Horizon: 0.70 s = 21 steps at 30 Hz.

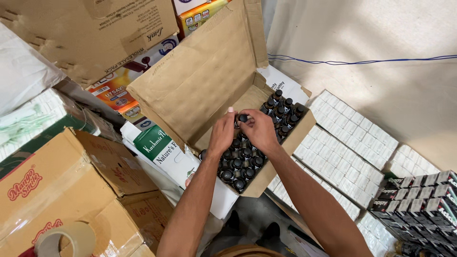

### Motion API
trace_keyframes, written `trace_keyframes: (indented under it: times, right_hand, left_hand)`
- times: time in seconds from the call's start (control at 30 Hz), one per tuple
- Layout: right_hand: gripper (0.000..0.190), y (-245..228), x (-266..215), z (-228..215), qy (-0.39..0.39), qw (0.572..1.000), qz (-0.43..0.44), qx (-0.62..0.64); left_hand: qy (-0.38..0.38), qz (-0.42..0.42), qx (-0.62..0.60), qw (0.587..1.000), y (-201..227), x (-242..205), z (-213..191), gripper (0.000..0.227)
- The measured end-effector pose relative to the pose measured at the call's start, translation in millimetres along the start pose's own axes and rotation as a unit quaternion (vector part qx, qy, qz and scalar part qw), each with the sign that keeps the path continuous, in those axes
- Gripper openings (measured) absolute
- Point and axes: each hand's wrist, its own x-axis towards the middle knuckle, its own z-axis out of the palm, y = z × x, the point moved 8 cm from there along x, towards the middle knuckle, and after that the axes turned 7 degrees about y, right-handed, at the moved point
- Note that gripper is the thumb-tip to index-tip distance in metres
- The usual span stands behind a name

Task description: The person places small dark bottles into a cardboard box, arranging them in neat rows. After filling the box, the person closes the flaps and moves the sealed box to a stack of other boxes.

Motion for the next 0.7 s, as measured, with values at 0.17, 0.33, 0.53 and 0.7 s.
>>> trace_keyframes:
  times: [0.17,0.33,0.53,0.7]
  right_hand:
    - [0.033,16,20,38,-0.055,0.993,-0.01,-0.103]
    - [0.034,29,28,56,-0.11,0.979,-0.013,-0.172]
    - [0.037,66,34,68,-0.145,0.967,0.028,-0.208]
    - [0.038,84,36,76,-0.155,0.963,0.035,-0.217]
  left_hand:
    - [-0.012,-0.052,0.117,0.992,-35,27,-15,0.083]
    - [-0.035,-0.095,0.131,0.986,-48,30,-22,0.092]
    - [-0.063,-0.104,0.142,0.982,-68,33,-18,0.094]
    - [-0.071,-0.129,0.135,0.98,-63,29,-20,0.092]
